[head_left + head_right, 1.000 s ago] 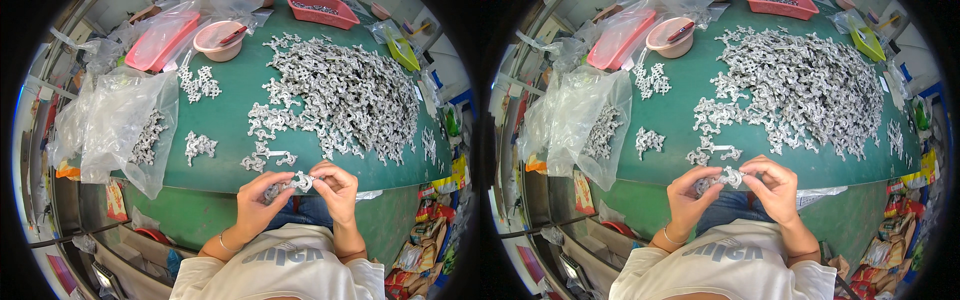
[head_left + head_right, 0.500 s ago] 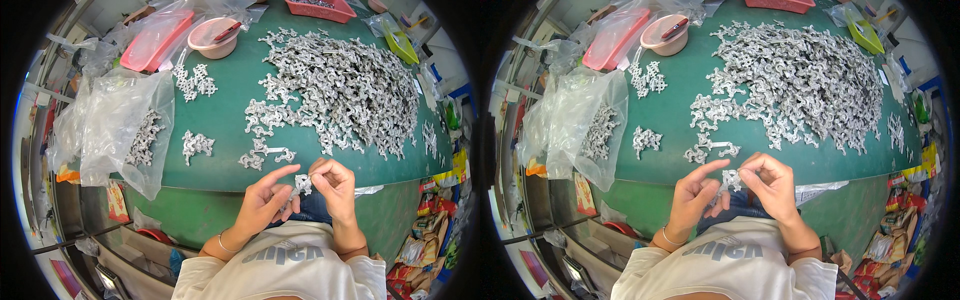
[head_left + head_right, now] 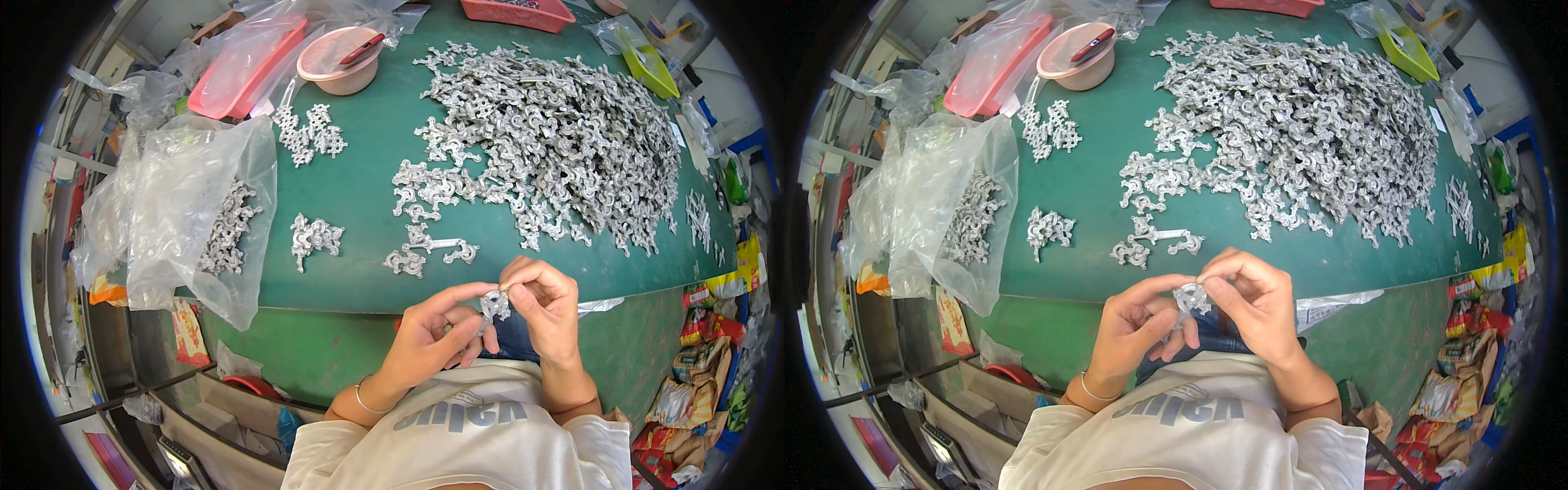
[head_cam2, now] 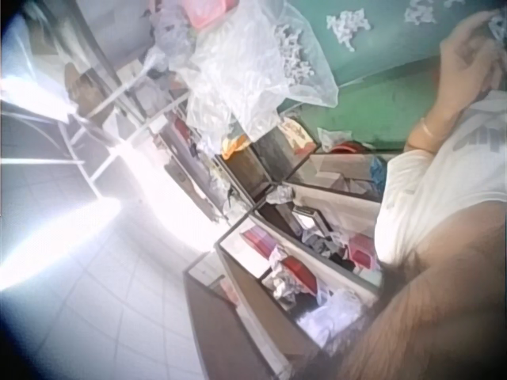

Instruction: The person sorts through a large pile of silver-colored, cross-shaped decorative pieces on a green workbench, picking up individual pieces by hand to examine them before placing them into a separate group.

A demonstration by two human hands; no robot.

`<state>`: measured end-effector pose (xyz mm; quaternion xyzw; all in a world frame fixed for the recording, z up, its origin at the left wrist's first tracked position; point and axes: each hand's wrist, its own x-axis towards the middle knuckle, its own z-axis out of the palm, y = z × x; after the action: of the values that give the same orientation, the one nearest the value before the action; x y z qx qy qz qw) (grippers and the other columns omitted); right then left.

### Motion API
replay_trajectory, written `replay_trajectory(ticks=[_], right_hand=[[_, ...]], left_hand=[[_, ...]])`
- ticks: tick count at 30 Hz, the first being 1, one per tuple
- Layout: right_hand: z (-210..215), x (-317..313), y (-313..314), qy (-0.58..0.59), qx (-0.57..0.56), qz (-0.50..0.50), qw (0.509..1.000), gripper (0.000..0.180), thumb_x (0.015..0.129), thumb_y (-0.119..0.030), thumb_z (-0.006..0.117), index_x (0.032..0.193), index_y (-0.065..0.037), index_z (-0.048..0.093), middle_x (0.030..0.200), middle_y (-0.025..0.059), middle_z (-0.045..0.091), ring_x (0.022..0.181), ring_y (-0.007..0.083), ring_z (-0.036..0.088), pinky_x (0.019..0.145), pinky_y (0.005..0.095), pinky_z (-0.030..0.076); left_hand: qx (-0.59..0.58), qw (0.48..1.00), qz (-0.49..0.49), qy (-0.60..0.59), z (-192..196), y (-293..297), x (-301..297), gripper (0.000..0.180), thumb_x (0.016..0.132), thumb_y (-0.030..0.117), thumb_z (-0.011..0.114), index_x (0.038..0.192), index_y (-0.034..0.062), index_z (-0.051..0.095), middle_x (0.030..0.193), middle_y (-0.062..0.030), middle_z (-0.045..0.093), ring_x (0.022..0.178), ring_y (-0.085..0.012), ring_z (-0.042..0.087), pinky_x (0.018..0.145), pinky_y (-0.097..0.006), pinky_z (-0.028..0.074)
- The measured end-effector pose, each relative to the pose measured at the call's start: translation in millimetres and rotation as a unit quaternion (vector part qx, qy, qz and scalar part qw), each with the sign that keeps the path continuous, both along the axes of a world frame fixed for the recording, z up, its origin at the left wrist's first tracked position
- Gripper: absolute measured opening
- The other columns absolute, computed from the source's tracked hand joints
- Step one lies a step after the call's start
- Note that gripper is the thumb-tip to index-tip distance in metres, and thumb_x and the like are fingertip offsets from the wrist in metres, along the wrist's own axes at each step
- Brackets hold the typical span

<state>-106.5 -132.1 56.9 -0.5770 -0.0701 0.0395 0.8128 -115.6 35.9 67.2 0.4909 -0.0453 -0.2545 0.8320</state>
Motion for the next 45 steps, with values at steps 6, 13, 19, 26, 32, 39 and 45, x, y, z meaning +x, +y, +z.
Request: replay_trajectory(ticks=[6,13,19,26,32,39,45], right_hand=[[-0.9,0.3,0.4,-0.007,0.001,0.005,1.000,0.009,0.084,0.000,0.053,0.089,0.004,0.059,0.084,0.0071,0.055,0.067,0.0061,0.046,0.055,0.0185,0.034],[1.3,0.8,1.0,-0.018,0.005,0.006,1.000,0.009,0.084,0.000,0.054,0.089,0.004,0.060,0.083,0.0069,0.055,0.071,0.0076,0.048,0.059,0.0194,0.036],[17.3,-8.0,2.9,0.061,0.011,-0.069,0.996,0.013,0.083,0.001,0.052,0.094,0.005,0.058,0.084,0.0089,0.057,0.075,0.0109,0.050,0.065,0.0226,0.039],[18.1,-9.1,-9.1,-0.045,-0.086,-0.011,0.995,0.012,0.077,0.004,0.057,0.089,0.005,0.059,0.081,0.0110,0.060,0.074,0.0159,0.053,0.066,0.0267,0.042],[20.5,-7.6,-4.6,-0.121,-0.146,-0.038,0.981,0.007,0.078,0.003,0.057,0.085,0.004,0.058,0.078,0.0106,0.059,0.072,0.0163,0.053,0.065,0.0264,0.042],[24.8,-12.4,-8.7,0.014,-0.030,0.011,0.999,0.006,0.085,-0.002,0.053,0.086,0.004,0.054,0.078,0.0080,0.053,0.064,0.0097,0.047,0.054,0.0219,0.037],[28.2,-12.5,-11.2,0.103,0.046,0.047,0.993,0.006,0.085,-0.002,0.052,0.083,0.004,0.053,0.078,0.0070,0.053,0.061,0.0069,0.045,0.052,0.0205,0.036]], left_hand=[[-0.037,0.998,-0.043,0.018,2.4,-2.1,-3.7,0.038,0.086,-0.001,0.047,0.122,0.0014,0.034,0.078,-0.0153,0.060,0.055,-0.0072,0.049,0.048,-0.018,0.040],[-0.056,0.996,-0.062,0.031,3.9,-6.3,-3.3,0.041,0.086,-0.002,0.047,0.122,0.0033,0.029,0.080,-0.0173,0.060,0.054,-0.0079,0.049,0.048,-0.019,0.041],[-0.073,0.997,0.005,0.029,0.0,-17.0,-7.2,0.038,0.085,-0.003,0.046,0.118,0.0038,0.030,0.080,-0.0215,0.061,0.048,-0.0096,0.051,0.040,-0.017,0.036],[-0.053,0.998,0.043,0.005,6.4,-24.3,-12.7,0.033,0.086,-0.002,0.045,0.115,0.0019,0.031,0.083,-0.0182,0.062,0.050,-0.0134,0.058,0.037,-0.017,0.036],[0.033,0.995,0.007,-0.096,11.5,-15.6,-8.2,0.031,0.086,0.000,0.044,0.114,-0.0011,0.030,0.083,-0.0170,0.062,0.049,-0.0148,0.059,0.037,-0.018,0.037],[-0.001,0.997,-0.037,-0.063,22.4,-14.5,-4.8,0.032,0.087,0.000,0.040,0.118,-0.0014,0.028,0.090,-0.0211,0.062,0.049,-0.0164,0.060,0.037,-0.018,0.038],[0.002,0.994,-0.095,-0.052,17.1,-10.7,-2.8,0.035,0.089,0.002,0.043,0.121,0.0034,0.028,0.097,-0.0152,0.059,0.055,-0.0133,0.060,0.038,-0.017,0.038]])
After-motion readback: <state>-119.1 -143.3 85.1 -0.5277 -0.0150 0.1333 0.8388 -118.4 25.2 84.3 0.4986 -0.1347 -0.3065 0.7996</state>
